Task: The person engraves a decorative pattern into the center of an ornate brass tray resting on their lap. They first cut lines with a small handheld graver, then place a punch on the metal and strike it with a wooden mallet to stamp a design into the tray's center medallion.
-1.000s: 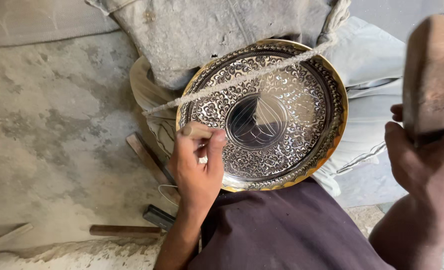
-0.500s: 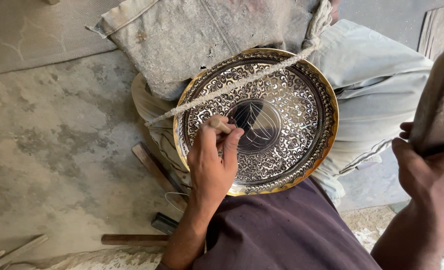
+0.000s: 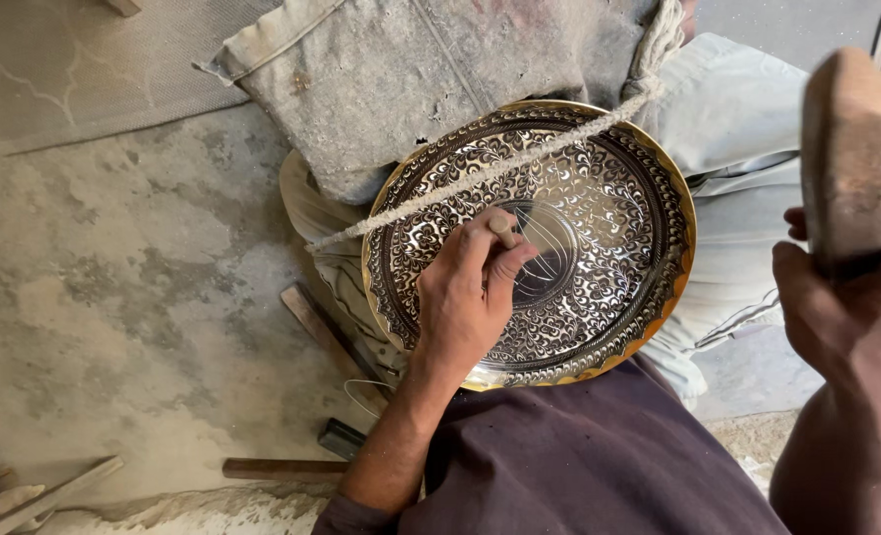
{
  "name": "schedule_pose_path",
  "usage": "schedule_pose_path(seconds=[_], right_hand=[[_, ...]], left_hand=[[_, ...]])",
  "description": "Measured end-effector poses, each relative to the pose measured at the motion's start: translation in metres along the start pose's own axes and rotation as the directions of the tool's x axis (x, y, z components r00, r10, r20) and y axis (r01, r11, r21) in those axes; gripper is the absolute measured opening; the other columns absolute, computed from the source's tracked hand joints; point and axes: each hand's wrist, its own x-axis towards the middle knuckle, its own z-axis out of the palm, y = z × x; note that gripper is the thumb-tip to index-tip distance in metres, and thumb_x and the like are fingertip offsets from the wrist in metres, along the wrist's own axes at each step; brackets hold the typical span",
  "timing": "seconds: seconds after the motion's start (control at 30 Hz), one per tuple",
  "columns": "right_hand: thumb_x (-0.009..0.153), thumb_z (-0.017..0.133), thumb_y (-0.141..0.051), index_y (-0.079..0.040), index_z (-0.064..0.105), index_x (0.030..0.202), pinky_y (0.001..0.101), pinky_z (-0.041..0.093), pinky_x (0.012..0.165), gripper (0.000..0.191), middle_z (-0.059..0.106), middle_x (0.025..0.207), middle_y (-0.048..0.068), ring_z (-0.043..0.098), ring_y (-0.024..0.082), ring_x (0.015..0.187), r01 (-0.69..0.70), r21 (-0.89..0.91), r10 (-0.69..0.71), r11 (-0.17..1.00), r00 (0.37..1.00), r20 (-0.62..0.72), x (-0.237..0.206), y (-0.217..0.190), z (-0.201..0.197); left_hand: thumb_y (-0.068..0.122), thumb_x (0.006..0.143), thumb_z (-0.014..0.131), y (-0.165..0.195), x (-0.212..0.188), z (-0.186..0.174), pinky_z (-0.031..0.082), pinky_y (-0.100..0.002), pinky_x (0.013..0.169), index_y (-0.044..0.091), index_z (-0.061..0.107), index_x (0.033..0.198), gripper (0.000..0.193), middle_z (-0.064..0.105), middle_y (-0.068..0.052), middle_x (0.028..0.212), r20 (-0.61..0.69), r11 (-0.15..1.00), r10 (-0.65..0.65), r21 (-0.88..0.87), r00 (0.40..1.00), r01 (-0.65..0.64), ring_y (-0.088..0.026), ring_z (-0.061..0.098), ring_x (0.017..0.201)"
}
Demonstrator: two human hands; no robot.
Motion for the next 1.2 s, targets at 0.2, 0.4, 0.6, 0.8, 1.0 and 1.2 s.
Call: schedule_pose_path(seconds=[0.2,0.4,0.6,0.8,1.0,1.2], right_hand=[[0.088,0.067,0.018,0.016,0.053,0.125,0.0369,0.054,0.069,0.039,0.06,0.106,0.028,0.065,0.031,0.082,0.412,-0.535,-0.359,0.738,0.91,0.206,0.039,-0.068,0.012],[0.084,0.074,0.003,0.006,0.054,0.127,0.0413,0.055,0.076,0.047,0.062,0.11,0.022,0.067,0.034,0.094,0.433,-0.369,-0.341,0.822,0.894,0.29,0.061,-0.124,0.033],[0.076,0.075,-0.017,-0.016,0.069,0.128,0.0415,0.053,0.089,0.052,0.07,0.095,0.004,0.071,0.025,0.091,0.614,-0.725,-0.304,0.312,0.788,0.536,0.07,-0.137,0.031],[0.085,0.072,-0.009,-0.014,0.069,0.125,0.041,0.054,0.088,0.04,0.072,0.098,0.006,0.071,0.027,0.089,0.515,-0.767,-0.219,0.383,0.857,0.466,0.062,-0.112,0.019],[0.09,0.07,-0.01,-0.009,0.064,0.129,0.0387,0.06,0.083,0.04,0.072,0.1,0.009,0.071,0.021,0.085,0.342,-0.772,-0.085,0.536,0.931,0.354,0.043,-0.085,0.016],[0.084,0.072,-0.005,-0.002,0.062,0.124,0.0422,0.058,0.074,0.041,0.07,0.091,0.013,0.071,0.026,0.078,0.206,-0.76,-0.039,0.617,0.972,0.231,0.018,-0.08,0.022]], left_hand=[[0.026,0.107,0.065,0.004,0.0,-0.006,0.063,-0.031,0.076,0.004,0.06,0.119,0.026,0.071,-0.005,0.103,0.013,0.998,0.018,0.06,1.0,-0.019,-0.019,0.074,0.093],[0.027,0.106,0.067,0.007,-0.002,-0.002,0.063,-0.029,0.073,0.006,0.058,0.114,0.024,0.069,-0.006,0.102,-0.044,0.999,-0.034,0.02,0.998,0.035,-0.018,0.075,0.088],[0.028,0.101,0.071,0.01,0.0,-0.006,0.058,-0.034,0.066,0.007,0.063,0.108,0.023,0.068,-0.005,0.094,0.027,0.989,-0.013,0.15,1.0,0.009,-0.021,0.071,0.078],[0.024,0.101,0.071,0.013,0.016,-0.012,0.059,-0.035,0.07,0.011,0.065,0.111,0.017,0.067,-0.003,0.093,0.193,0.989,0.055,0.123,0.98,-0.08,-0.021,0.071,0.081],[0.023,0.099,0.074,0.012,0.033,-0.012,0.058,-0.027,0.062,0.013,0.065,0.115,0.021,0.067,-0.004,0.093,0.449,0.988,0.007,0.133,0.893,-0.074,-0.017,0.071,0.074],[0.012,0.099,0.069,0.014,0.045,-0.019,0.064,-0.032,0.07,0.017,0.062,0.129,0.031,0.07,-0.003,0.102,0.474,0.98,0.135,0.066,0.87,-0.189,-0.019,0.074,0.085]])
